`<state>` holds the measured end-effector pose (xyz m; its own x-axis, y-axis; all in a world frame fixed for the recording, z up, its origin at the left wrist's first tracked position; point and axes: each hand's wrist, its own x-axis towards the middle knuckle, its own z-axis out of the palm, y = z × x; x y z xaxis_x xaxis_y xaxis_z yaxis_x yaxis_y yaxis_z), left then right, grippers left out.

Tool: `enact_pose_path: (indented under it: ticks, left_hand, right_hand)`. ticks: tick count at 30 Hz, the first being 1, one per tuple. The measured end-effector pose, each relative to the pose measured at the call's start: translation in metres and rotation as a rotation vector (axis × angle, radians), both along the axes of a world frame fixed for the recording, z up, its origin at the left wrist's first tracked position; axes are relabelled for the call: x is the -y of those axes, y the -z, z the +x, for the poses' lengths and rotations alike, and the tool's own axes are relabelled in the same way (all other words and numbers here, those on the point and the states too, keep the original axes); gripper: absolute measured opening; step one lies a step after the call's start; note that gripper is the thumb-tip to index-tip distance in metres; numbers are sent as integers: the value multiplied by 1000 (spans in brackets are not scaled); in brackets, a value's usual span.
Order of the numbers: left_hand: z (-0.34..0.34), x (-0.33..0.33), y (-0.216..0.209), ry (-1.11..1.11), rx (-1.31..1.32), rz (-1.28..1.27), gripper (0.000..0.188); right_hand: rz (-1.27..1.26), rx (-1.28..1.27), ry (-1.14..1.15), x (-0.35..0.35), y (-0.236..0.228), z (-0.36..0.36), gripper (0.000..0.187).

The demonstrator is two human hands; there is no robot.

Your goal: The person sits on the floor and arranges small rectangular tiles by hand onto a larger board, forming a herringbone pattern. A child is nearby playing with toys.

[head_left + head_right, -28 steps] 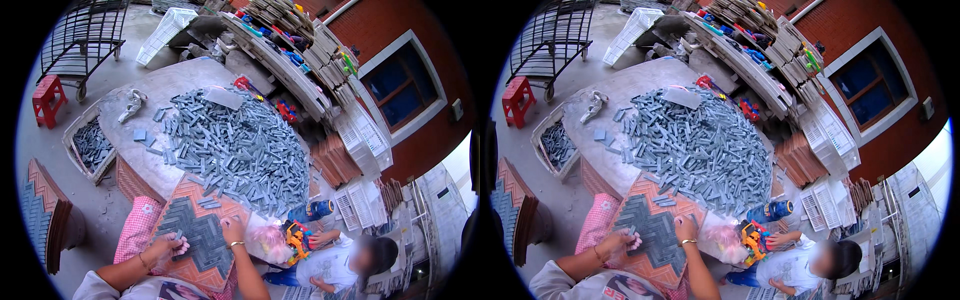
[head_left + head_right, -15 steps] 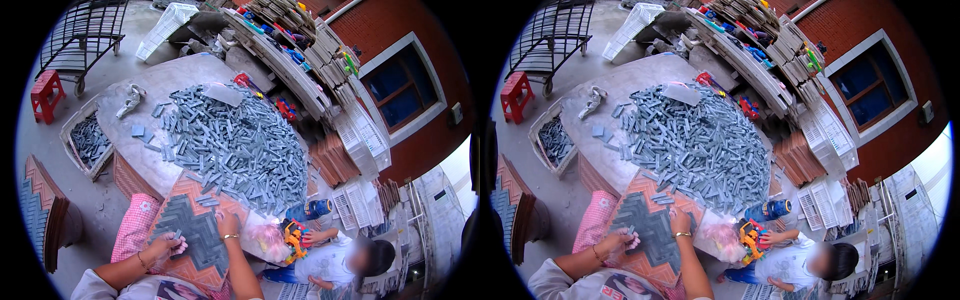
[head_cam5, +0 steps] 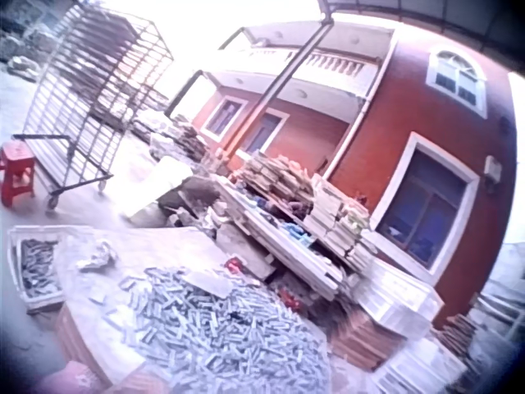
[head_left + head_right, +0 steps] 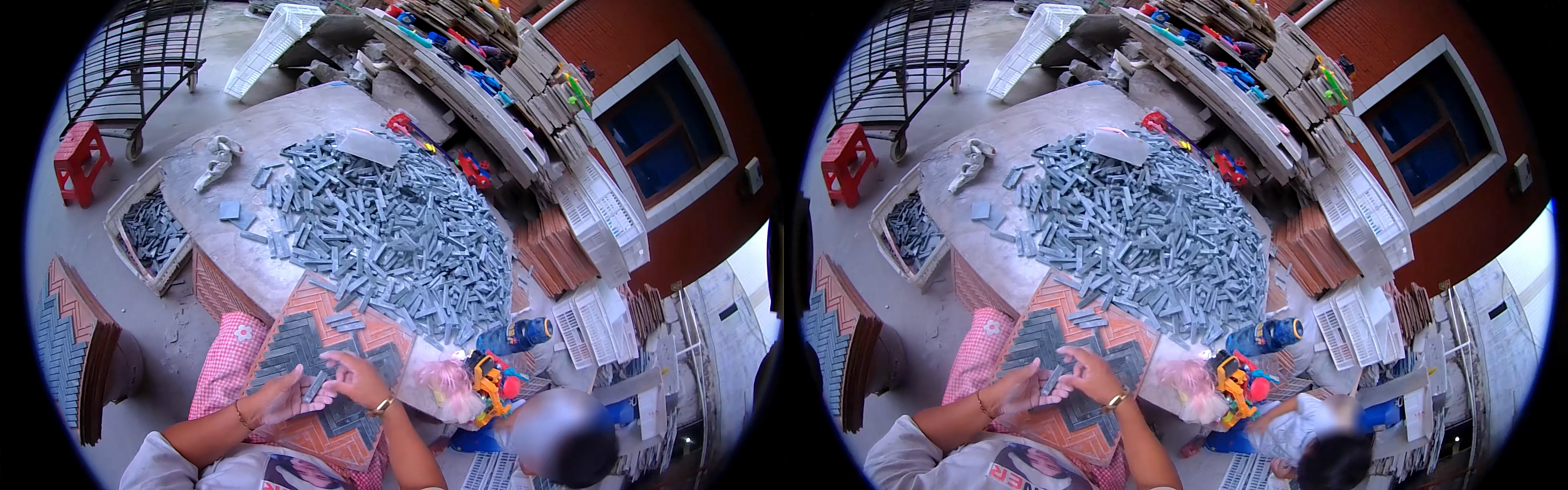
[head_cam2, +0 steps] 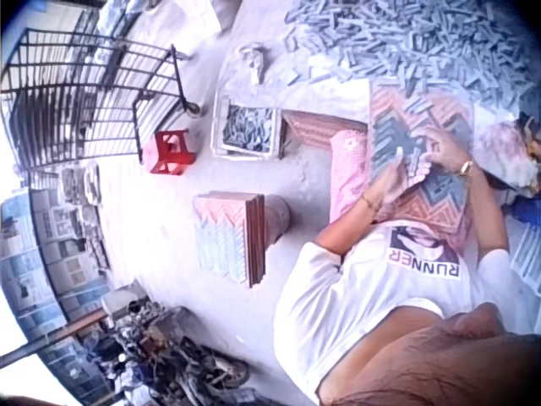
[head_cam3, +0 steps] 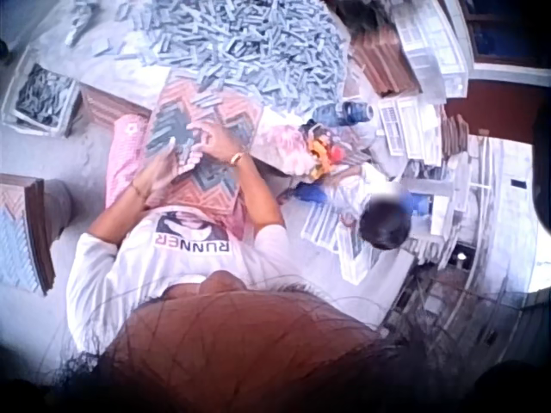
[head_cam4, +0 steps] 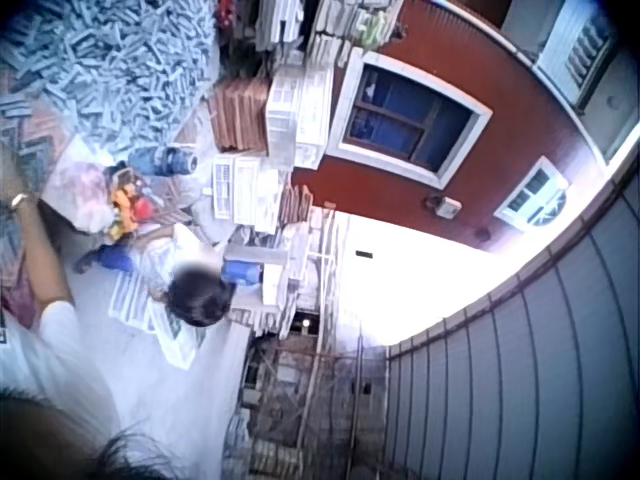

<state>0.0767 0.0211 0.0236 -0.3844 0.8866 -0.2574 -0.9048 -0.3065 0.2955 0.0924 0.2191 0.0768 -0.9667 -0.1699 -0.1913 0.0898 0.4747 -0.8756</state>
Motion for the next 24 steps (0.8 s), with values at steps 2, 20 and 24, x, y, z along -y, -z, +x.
enact_pose_path:
  ticks: [2, 20, 24]
  left_hand:
    - [0, -5, 0, 44, -4, 1, 64]
    - [12, -3, 24, 32, -481, -385, 32]
    - [13, -2, 29, 36, -489, -404, 32]
  right_hand:
    - [-4, 22, -37, -3, 10, 2, 25]
    - [475, -152, 488, -90, 73, -8, 13]
    - [670, -252, 380, -86, 80, -7, 21]
